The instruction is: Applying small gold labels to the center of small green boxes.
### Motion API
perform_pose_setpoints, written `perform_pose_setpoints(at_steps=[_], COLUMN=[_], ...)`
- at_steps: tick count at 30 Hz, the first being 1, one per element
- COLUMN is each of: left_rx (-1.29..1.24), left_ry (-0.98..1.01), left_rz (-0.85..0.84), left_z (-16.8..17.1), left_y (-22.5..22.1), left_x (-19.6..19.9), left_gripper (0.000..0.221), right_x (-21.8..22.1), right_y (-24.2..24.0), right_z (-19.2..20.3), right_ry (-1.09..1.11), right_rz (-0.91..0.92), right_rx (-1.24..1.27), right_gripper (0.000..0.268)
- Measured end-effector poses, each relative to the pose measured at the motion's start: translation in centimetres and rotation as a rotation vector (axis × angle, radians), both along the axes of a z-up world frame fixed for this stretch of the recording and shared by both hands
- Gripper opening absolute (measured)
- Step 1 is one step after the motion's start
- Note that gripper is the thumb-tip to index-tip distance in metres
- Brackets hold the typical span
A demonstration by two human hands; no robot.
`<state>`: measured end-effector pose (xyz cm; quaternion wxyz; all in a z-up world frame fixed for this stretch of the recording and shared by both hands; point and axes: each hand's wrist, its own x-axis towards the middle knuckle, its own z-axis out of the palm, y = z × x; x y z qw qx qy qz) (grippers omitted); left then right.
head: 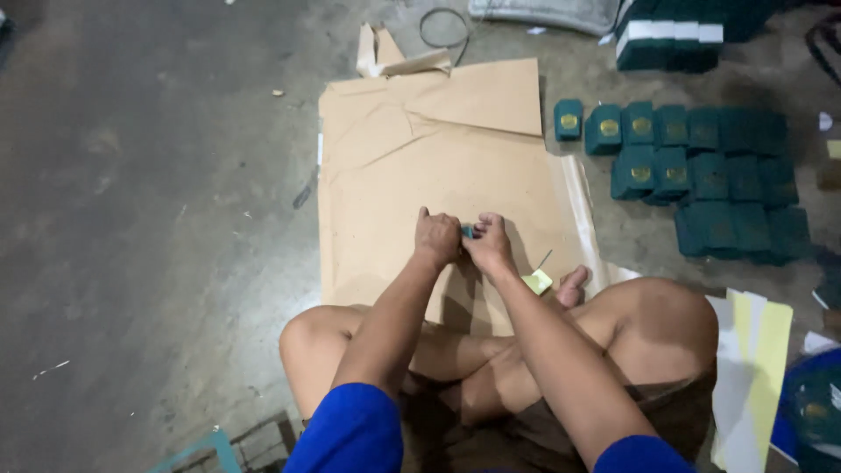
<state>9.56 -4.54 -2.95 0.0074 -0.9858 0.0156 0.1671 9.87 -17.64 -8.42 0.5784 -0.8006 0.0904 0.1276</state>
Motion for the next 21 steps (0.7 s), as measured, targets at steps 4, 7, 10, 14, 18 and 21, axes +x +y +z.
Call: perform_pose_setpoints(at_steps=[4,7,10,14,18,21], left_rx=[0.099,0.117,-0.12,-0.152,-0.139,-0.065], left_ry=[-0.13,-0.169,0.015,-0.073,-0.403,-0.46], left_rz=[-0.093,-0.203,-0.149,-0.214,-0.307,-0.174], left_z=[-3.0,-0.2,6.7,6.7,4.2,-0.1], left_y=[1.4,2.0,1.3,2.3,2.6,3.7], left_x=[-1.3,-2.7,-5.7,-6.9,-9.3,-10.5], left_gripper=[0.038,0.02,0.059,0.057,0.047,0.061], right_x=[0.1,-0.5,-1.8,-0.5,-1.8,-3.2], right_y=[-1.3,-1.7,-2.4,-2.8,-2.4,-1.9], right_z=[-1.0,3.6,5.8,5.7,9.7,8.7], right_ry=[-0.31,-0.367,0.032,0.173,-0.521,-0.509], right_rz=[0.206,0.4,0.489,0.673,0.836,0.921], right_rx=[0.14,0.04,0.04,0.084,-0.192,-0.312], right_gripper=[0.054,0.056,0.052,0.043,0.084,0.094])
